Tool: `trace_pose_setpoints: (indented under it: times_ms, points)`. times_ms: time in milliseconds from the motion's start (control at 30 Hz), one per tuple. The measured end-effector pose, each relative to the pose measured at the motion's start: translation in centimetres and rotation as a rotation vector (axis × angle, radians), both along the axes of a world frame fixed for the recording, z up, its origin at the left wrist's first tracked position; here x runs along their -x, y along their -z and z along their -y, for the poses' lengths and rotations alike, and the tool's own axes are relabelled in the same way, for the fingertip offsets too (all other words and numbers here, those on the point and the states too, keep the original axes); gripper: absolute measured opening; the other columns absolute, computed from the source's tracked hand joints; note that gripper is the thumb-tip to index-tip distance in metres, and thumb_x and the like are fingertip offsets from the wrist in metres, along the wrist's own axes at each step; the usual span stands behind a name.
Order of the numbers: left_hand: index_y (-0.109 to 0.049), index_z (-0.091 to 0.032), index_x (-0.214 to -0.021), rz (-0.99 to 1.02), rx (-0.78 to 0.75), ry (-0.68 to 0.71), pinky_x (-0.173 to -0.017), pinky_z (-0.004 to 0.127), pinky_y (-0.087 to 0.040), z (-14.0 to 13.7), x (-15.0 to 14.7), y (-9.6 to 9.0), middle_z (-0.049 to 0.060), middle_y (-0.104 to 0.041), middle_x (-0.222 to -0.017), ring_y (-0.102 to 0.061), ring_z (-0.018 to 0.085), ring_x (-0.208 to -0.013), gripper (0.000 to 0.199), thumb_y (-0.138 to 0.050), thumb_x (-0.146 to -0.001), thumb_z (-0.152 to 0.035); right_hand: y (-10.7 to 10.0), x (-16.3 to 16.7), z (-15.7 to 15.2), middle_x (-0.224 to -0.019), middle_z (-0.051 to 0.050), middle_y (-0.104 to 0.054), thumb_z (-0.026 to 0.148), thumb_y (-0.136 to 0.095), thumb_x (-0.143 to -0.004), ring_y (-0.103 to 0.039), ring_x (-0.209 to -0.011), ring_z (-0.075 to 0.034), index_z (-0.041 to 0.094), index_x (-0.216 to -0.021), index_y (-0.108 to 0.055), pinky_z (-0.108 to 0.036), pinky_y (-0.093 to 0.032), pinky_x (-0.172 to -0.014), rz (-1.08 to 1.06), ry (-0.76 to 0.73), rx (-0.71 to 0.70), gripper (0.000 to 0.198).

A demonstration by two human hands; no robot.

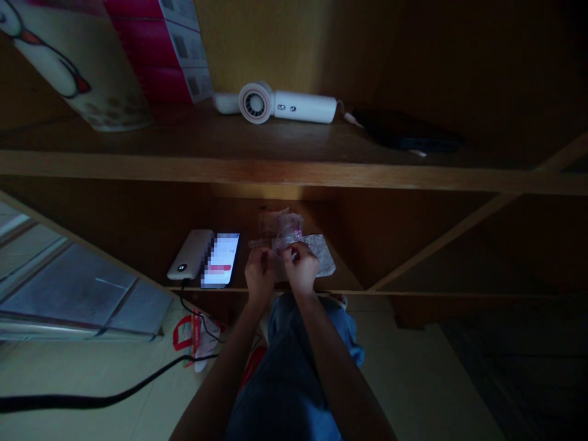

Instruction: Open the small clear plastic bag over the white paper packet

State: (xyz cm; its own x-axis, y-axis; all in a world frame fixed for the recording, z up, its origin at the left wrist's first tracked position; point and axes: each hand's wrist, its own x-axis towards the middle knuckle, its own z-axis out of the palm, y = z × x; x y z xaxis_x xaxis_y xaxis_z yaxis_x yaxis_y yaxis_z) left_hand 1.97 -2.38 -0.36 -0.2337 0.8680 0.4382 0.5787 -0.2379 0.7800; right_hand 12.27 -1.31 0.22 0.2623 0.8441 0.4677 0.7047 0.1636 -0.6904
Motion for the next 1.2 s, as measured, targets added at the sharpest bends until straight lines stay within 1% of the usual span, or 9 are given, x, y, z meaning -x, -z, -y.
trace_pose_setpoints:
  times_ms: [100, 200, 300, 400, 667, 867, 1033, 1133, 1200]
  points:
    - [-0.054, -0.018, -0.083, 0.087, -0.009, 0.016, -0.073, 0.028, -0.043, 0.5, 0.5, 0.1, 0.003, -0.058, -0.082, -0.055, 0.016, -0.077, 0.017, -0.044, -0.087, -0.032, -0.1, -0.3, 0.0, -0.071, -0.004, -0.066, 0.030, -0.046, -0.082, -0.057, -0.060, -0.015, 0.018, -0.083, -0.065, -0.025, -0.038, -0.060, -0.020, -0.030, -0.016, 0.023]
    - [-0.054, -0.019, -0.085, 0.198, -0.015, 0.038, -0.078, 0.027, -0.043, 0.5, 0.9, 0.3, 0.003, -0.058, -0.085, -0.055, 0.015, -0.081, 0.020, -0.044, -0.087, -0.035, -0.2, -0.2, 0.2, -0.078, -0.005, -0.068, 0.030, -0.044, -0.085, -0.059, -0.065, -0.015, 0.018, -0.088, -0.066, -0.025, -0.041, -0.064, -0.037, -0.167, -0.047, 0.025]
    - [-0.053, -0.019, -0.099, 0.353, -0.002, -0.024, -0.088, 0.028, -0.042, 0.0, 1.6, 1.0, 0.005, -0.057, -0.100, -0.054, 0.015, -0.095, 0.026, -0.042, -0.088, -0.040, -0.3, -0.2, 0.4, -0.086, -0.004, -0.068, 0.031, -0.042, -0.088, -0.059, -0.069, -0.014, 0.020, -0.092, -0.065, -0.024, -0.042, -0.066, -0.108, -0.299, -0.050, 0.026]
    - [-0.050, -0.020, -0.111, 0.466, 0.061, -0.058, -0.095, 0.029, -0.039, -0.7, 2.6, 1.8, 0.007, -0.055, -0.114, -0.052, 0.016, -0.108, 0.035, -0.041, -0.087, -0.043, -0.1, -0.3, 0.2, -0.078, -0.002, -0.067, 0.035, -0.043, -0.088, -0.057, -0.064, -0.013, 0.020, -0.092, -0.065, -0.023, -0.042, -0.061, -0.229, -0.391, 0.013, 0.027]
    - [-0.057, -0.017, -0.099, 0.723, 0.285, 0.090, -0.081, 0.031, -0.050, -1.4, 3.4, 2.1, 0.008, -0.062, -0.105, -0.060, 0.018, -0.095, 0.039, -0.051, -0.079, -0.050, 0.1, -0.7, -0.8, -0.069, -0.001, -0.062, 0.044, -0.052, -0.081, -0.052, -0.054, -0.011, 0.019, -0.079, -0.060, -0.021, -0.041, -0.047, -0.650, -0.671, 0.187, 0.026]
    - [-0.056, -0.018, -0.087, 0.898, 0.280, 0.167, -0.060, 0.024, -0.053, -1.0, 3.3, 0.9, 0.002, -0.061, -0.083, -0.062, 0.013, -0.073, 0.034, -0.060, -0.071, -0.047, 0.4, -1.2, -1.4, -0.055, 0.003, -0.053, 0.044, -0.055, -0.078, -0.046, -0.047, -0.010, 0.019, -0.081, -0.059, -0.021, -0.037, -0.043, -0.739, -0.547, 0.174, 0.026]
    - [-0.057, -0.018, -0.085, 0.826, 0.215, 0.150, -0.054, 0.023, -0.053, -0.8, 3.3, -0.2, 0.001, -0.061, -0.079, -0.061, 0.013, -0.072, 0.029, -0.061, -0.072, -0.043, 0.6, -1.2, -1.7, -0.059, 0.003, -0.056, 0.037, -0.060, -0.073, -0.052, -0.053, -0.012, 0.019, -0.085, -0.056, -0.024, -0.043, -0.052, -0.754, -0.439, 0.084, 0.022]
    - [-0.056, -0.017, -0.084, 0.787, 0.211, 0.134, -0.052, 0.023, -0.053, -0.9, 3.4, -0.5, 0.000, -0.062, -0.077, -0.061, 0.012, -0.063, 0.027, -0.060, -0.073, -0.042, 0.3, -1.2, -1.5, -0.066, 0.001, -0.058, 0.034, -0.060, -0.073, -0.053, -0.058, -0.012, 0.019, -0.079, -0.057, -0.024, -0.043, -0.055, -0.723, -0.459, 0.039, 0.016]
    - [-0.056, -0.017, -0.084, 0.758, 0.218, 0.127, -0.048, 0.024, -0.052, -0.9, 3.4, -0.7, 0.001, -0.063, -0.077, -0.060, 0.011, -0.055, 0.027, -0.059, -0.074, -0.042, 0.1, -1.2, -1.3, -0.065, 0.001, -0.058, 0.036, -0.056, -0.077, -0.052, -0.057, -0.012, 0.019, -0.077, -0.060, -0.024, -0.042, -0.054, -0.670, -0.494, 0.078, 0.017]
